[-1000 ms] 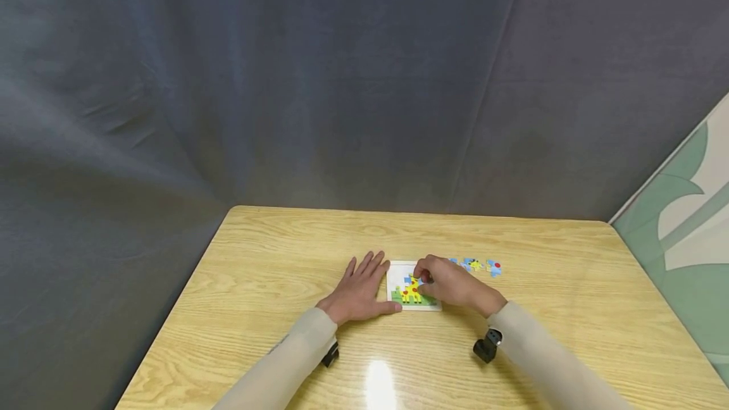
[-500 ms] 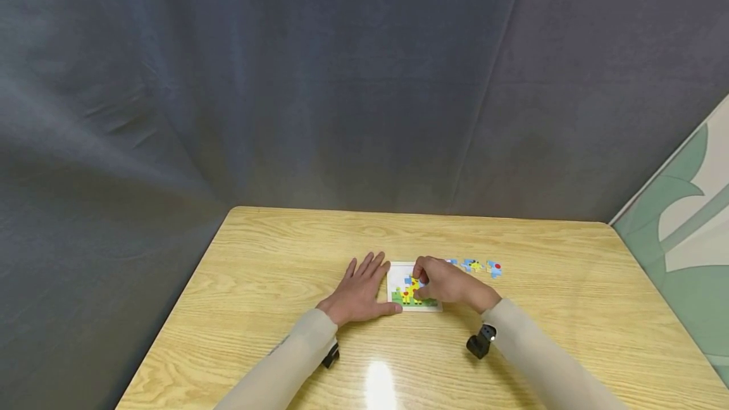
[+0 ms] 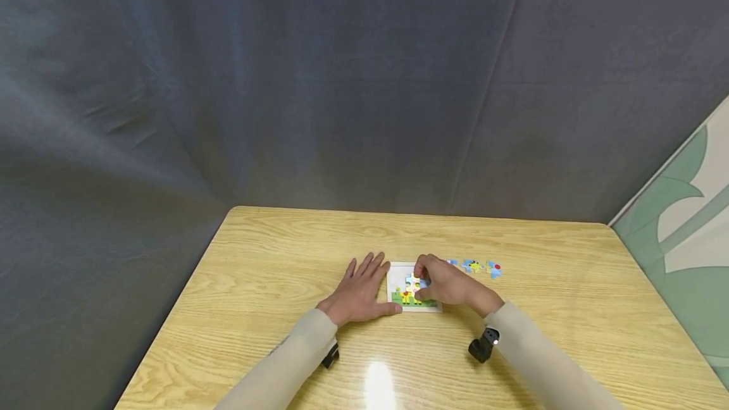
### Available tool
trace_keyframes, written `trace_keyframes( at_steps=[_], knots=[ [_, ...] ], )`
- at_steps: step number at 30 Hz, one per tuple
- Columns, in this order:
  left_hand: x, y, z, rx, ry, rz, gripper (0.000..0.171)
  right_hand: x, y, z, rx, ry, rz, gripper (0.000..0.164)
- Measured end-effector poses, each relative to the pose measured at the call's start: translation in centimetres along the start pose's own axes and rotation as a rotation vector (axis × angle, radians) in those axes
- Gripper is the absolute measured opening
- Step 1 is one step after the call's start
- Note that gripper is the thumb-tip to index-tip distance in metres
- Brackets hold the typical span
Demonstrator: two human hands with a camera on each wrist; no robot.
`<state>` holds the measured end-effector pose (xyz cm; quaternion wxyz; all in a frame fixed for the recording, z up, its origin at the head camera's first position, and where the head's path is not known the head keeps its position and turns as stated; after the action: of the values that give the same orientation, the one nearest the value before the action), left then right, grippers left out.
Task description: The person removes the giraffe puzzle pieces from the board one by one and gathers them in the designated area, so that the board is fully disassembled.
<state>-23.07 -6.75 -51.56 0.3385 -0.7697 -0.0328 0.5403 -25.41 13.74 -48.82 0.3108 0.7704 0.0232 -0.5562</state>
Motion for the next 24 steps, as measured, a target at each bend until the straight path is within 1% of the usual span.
trace_keyframes(
  at_steps=[5, 12, 17, 24],
  knots=[
    [-0.04, -0.02, -0.01, 0.001, 0.003, -0.003, 0.1, 0.02, -0.17, -0.12, -0.028, -0.034, 0.011, 0.028],
    [-0.01, 0.0, -0.01, 0.002, -0.001, -0.012, 0.1, 0.11, -0.41, -0.34, -0.096, -0.069, 0.005, 0.01],
    [-0.03, -0.04, -0.02, 0.0, -0.001, -0.019, 0.1, 0.12, -0.48, -0.46, -0.124, -0.101, 0.013, 0.009],
    [-0.1, -0.14, -0.02, -0.004, -0.003, -0.015, 0.1, -0.13, -0.26, -0.45, -0.113, -0.114, 0.094, 0.008]
  ],
)
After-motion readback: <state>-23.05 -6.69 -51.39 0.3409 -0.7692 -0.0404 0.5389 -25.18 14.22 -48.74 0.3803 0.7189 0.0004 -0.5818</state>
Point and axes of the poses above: each hand's wrist, its own z-axis towards the middle knuckle, its own x-axis out of the palm, y = z × x, the point moved 4 cm from there along z, towards the middle knuckle, and after that the axes turned 13 degrees about -z, right-handed, at the moved point
